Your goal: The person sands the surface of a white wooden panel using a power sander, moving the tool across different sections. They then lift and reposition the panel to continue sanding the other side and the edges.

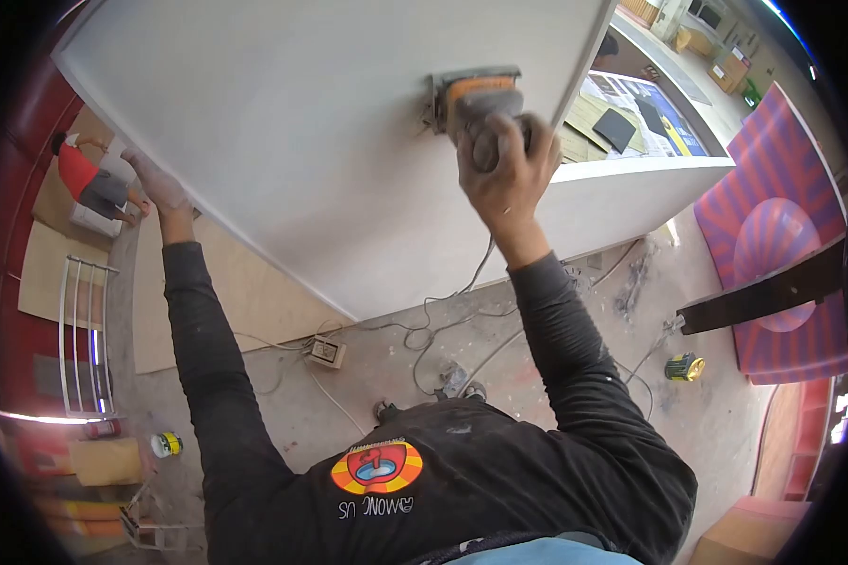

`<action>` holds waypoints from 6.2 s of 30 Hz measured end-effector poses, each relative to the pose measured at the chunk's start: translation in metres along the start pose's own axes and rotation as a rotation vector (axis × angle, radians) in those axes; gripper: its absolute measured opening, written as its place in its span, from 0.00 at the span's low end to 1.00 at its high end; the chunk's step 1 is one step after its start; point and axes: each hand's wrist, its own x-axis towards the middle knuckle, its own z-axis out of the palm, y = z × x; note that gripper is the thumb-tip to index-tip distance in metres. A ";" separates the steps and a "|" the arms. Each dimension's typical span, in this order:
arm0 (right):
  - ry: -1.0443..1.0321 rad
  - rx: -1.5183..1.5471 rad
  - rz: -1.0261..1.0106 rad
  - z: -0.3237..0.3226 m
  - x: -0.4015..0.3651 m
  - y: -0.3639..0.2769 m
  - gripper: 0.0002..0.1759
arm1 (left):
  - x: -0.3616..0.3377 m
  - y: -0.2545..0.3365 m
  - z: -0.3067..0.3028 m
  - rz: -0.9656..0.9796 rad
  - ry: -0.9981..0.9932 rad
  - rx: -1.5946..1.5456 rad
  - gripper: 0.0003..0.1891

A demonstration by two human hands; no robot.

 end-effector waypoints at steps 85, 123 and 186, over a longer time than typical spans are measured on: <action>-0.220 1.005 0.457 0.073 0.252 0.172 0.34 | -0.046 0.224 0.157 1.244 -0.646 1.678 0.42; -0.281 1.844 0.496 0.093 0.229 0.148 0.62 | -0.150 0.168 0.391 1.409 -0.649 1.471 0.34; -0.212 1.704 0.438 0.115 0.238 0.184 0.38 | -0.191 0.017 0.204 0.809 0.244 1.022 0.40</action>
